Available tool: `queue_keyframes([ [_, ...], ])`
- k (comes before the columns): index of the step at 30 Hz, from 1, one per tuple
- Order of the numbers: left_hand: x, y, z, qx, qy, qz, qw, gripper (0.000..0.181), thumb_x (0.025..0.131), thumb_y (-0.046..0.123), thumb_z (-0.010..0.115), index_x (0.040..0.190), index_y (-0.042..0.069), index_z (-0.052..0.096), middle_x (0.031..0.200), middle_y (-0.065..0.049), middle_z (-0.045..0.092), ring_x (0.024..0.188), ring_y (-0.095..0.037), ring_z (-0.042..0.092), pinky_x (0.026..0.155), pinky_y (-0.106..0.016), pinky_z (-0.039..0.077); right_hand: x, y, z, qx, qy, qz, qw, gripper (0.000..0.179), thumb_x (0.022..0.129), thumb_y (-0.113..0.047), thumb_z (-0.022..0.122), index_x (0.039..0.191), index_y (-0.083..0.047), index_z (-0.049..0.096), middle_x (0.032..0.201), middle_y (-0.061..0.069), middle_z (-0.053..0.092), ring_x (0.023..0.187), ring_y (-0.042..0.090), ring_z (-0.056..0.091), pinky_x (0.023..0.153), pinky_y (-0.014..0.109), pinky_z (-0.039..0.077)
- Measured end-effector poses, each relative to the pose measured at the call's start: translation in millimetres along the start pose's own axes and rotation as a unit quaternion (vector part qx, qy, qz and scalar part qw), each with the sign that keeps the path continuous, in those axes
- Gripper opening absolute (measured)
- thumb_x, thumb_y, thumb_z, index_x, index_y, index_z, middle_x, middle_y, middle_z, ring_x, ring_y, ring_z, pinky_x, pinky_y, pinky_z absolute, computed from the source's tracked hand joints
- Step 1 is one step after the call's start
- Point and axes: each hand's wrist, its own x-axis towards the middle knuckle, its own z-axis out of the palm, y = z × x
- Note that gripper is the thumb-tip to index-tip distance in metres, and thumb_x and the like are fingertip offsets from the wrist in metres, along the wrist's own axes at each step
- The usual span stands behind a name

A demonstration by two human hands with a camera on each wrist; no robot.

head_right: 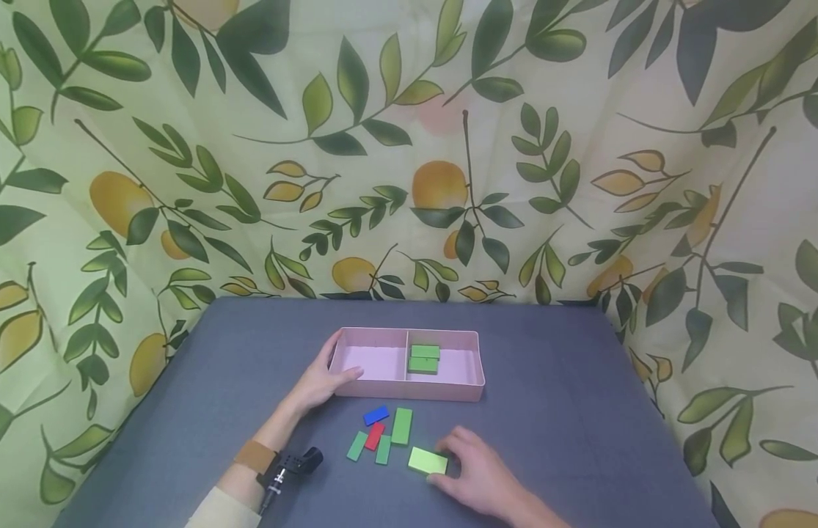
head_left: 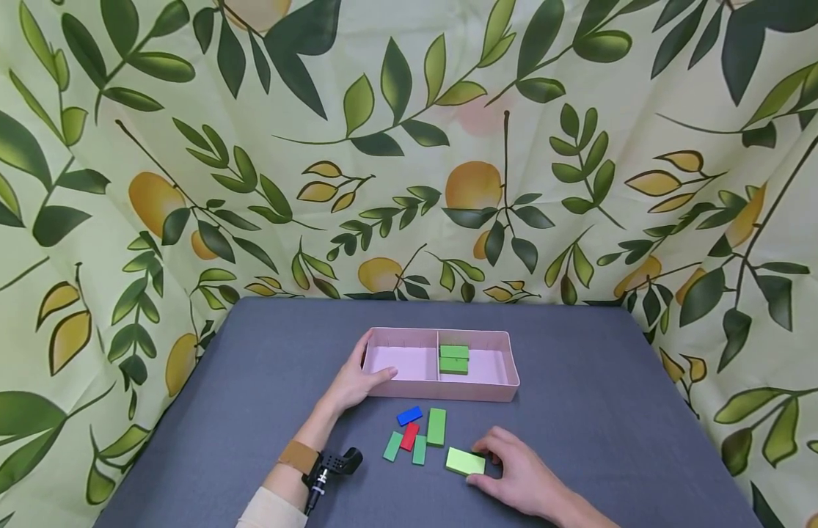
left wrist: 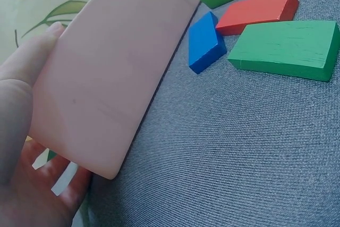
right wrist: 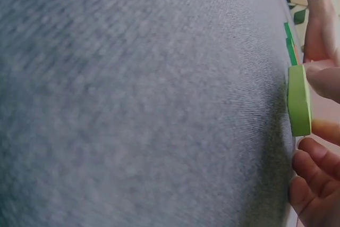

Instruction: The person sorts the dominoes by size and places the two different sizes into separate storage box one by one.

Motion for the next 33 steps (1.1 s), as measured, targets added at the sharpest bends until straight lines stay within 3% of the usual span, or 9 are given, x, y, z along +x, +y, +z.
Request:
queue_keyframes([
  [9,0.1,-0.7,0.0,0.003,0.000,-0.004,1.0000,0.102,0.084,0.042,0.082,0.162,0.017,0.022,0.164,-0.018,0.029,0.145,-0.042,0.033,0.114,-0.066,0.026,0.6,1,4,-0.032,0.008,-0.038,0.9987,0.025,0.081,-0.032,0.086,0.098,-0.023,0.071,0.095,-0.019,0.054,0.085,0.000,0.050,0.068,0.023,0.047],
  [16,0.0,-0.5,-0.1,0.001,0.001,-0.008,1.0000,0.102,0.084,0.041,0.083,0.162,0.017,0.022,0.164,-0.018,0.029,0.145,-0.042,0.033,0.114,-0.067,0.025,4.1,0,0,0.035,0.015,-0.046,0.9982,0.026,0.082,-0.019,0.086,0.100,-0.021,0.068,0.093,-0.017,0.053,0.077,-0.001,0.048,0.065,0.019,0.045],
  [23,0.3,-0.2,-0.2,0.001,0.002,-0.007,1.0000,0.101,0.084,0.041,0.083,0.162,0.018,0.022,0.164,-0.017,0.030,0.144,-0.042,0.034,0.113,-0.067,0.026,12.6,-4,-4,0.084,0.060,-0.084,0.9911,0.037,0.073,-0.001,0.088,0.100,-0.017,0.068,0.090,-0.012,0.052,0.069,0.005,0.051,0.058,0.017,0.044],
  [29,0.7,-1.0,0.2,-0.001,-0.002,-0.005,1.0000,0.101,0.085,0.041,0.082,0.163,0.018,0.022,0.164,-0.018,0.029,0.144,-0.042,0.034,0.113,-0.066,0.026,17.5,-11,-13,0.110,0.081,-0.075,0.9878,0.037,0.072,0.003,0.087,0.101,-0.014,0.069,0.090,-0.011,0.054,0.064,0.007,0.051,0.053,0.018,0.044],
  [33,0.7,-1.9,0.2,-0.002,-0.001,-0.003,1.0000,0.101,0.085,0.041,0.082,0.162,0.018,0.022,0.164,-0.018,0.029,0.144,-0.042,0.035,0.113,-0.066,0.026,22.6,-15,-20,0.112,0.101,-0.092,0.9843,0.038,0.072,0.004,0.087,0.101,-0.014,0.070,0.090,-0.009,0.056,0.063,0.008,0.052,0.053,0.017,0.044],
])
